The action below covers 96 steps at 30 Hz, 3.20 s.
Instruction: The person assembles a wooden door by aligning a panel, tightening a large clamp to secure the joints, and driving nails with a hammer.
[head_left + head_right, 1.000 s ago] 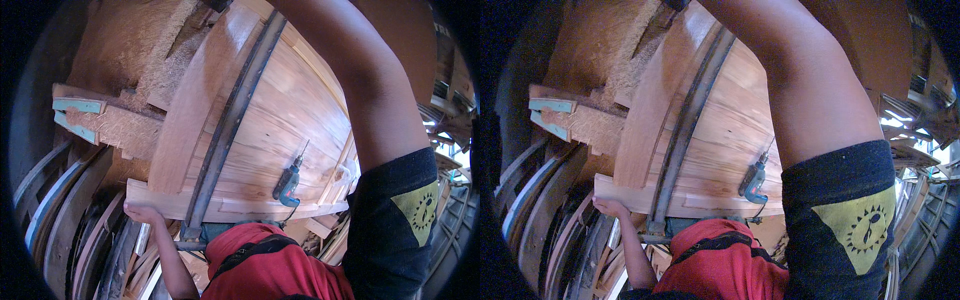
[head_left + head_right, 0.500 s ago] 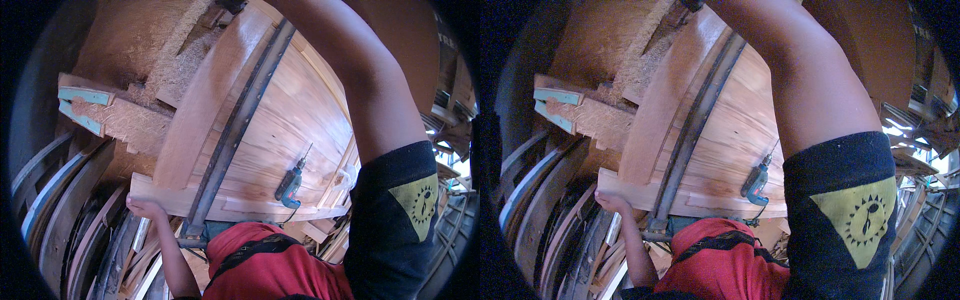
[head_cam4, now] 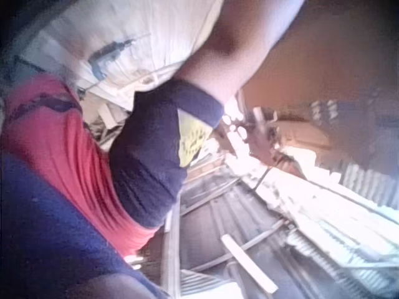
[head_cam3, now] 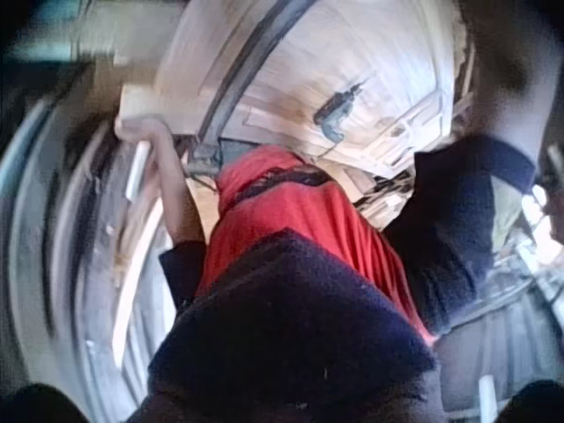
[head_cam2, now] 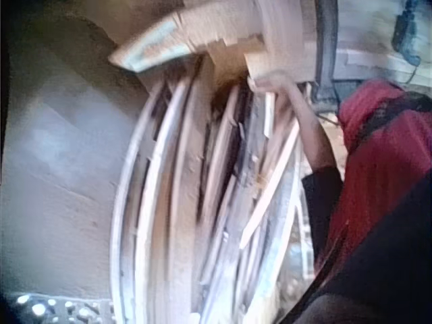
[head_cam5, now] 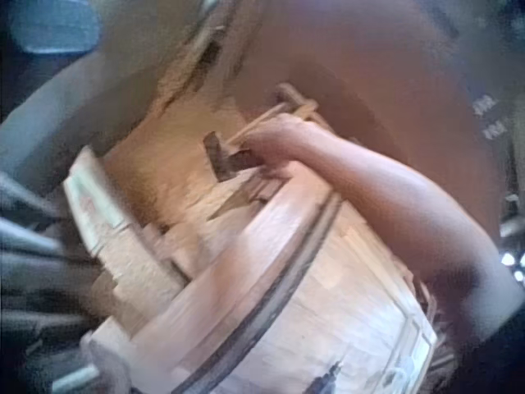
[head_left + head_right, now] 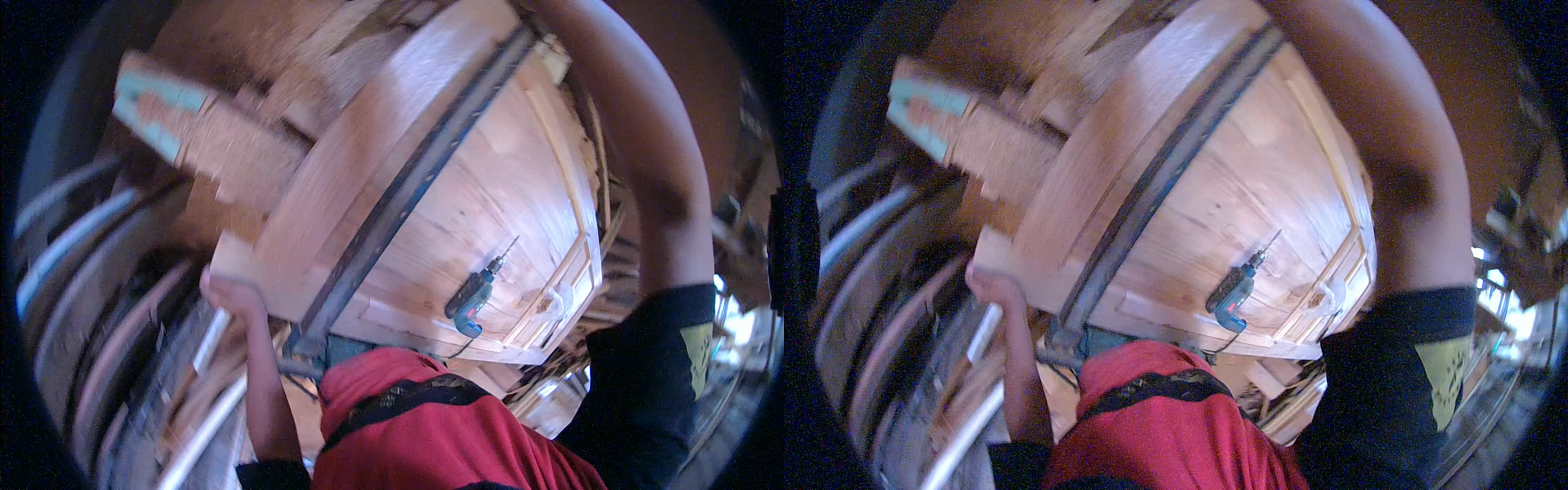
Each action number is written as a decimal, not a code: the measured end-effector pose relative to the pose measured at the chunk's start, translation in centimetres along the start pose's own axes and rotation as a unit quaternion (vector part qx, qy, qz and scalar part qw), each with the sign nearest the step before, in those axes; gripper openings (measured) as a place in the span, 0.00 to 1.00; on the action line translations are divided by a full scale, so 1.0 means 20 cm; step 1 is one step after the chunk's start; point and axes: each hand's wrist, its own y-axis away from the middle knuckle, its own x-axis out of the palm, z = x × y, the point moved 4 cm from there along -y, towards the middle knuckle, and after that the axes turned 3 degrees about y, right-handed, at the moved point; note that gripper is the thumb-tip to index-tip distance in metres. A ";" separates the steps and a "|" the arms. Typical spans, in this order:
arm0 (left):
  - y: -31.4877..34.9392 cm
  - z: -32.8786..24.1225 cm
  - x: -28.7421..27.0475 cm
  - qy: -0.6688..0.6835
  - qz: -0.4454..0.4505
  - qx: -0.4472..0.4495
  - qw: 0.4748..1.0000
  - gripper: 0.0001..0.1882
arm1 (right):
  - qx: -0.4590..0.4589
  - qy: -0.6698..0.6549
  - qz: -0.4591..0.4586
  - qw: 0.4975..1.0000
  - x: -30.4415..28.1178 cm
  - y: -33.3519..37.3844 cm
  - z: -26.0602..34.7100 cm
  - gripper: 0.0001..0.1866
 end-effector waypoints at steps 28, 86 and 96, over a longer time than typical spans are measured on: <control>-0.02 -0.28 -0.01 -0.006 0.013 -0.035 0.999 0.21 | -0.177 -0.021 -0.133 0.975 -0.09 0.04 1.51 0.17; 0.52 0.75 -1.19 0.022 0.191 -0.332 0.923 0.36 | 0.240 -0.479 -0.212 0.817 1.76 2.20 2.92 0.33; 0.65 0.86 -1.09 0.183 0.213 -0.439 0.854 0.38 | 0.287 -0.432 -0.221 0.826 1.80 2.27 3.01 0.28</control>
